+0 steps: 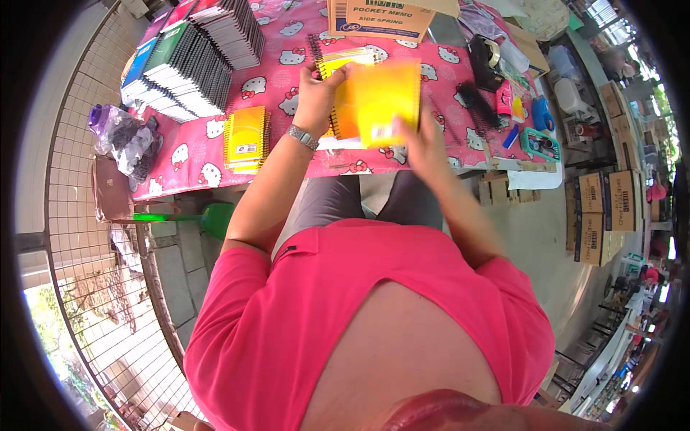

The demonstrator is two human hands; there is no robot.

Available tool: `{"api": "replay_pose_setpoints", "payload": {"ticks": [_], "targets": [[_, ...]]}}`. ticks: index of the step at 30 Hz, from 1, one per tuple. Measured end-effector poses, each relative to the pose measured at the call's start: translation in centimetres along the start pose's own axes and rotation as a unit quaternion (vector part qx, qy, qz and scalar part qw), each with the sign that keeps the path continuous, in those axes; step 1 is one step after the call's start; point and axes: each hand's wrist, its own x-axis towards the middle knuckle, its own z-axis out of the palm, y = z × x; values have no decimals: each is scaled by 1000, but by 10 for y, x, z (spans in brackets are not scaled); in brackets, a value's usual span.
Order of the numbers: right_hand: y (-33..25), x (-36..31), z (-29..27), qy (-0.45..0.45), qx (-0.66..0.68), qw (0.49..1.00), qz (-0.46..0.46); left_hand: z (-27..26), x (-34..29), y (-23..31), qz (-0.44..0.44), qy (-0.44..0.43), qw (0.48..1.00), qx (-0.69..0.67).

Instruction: The person assembles notebooks by threading metal coils through holes in paper stacks and using pliers to secure the ends.

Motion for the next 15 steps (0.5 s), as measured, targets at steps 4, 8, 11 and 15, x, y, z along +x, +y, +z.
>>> {"api": "replay_pose_setpoints", "payload": {"ticks": [4, 8, 11, 15], "targets": [[37, 69, -24, -30, -122, 992, -2, 15, -2, 11, -153, -39, 983, -96], [22, 83, -19, -270, 154, 929, 199, 37, -3, 18, -131, 1, 990, -50], [17, 85, -22, -249, 127, 953, 115, 41, -4, 26, 13, -61, 998, -10], [48, 91, -27, -319, 34, 945, 58, 21, -3, 28, 99, -170, 975, 105]]}}
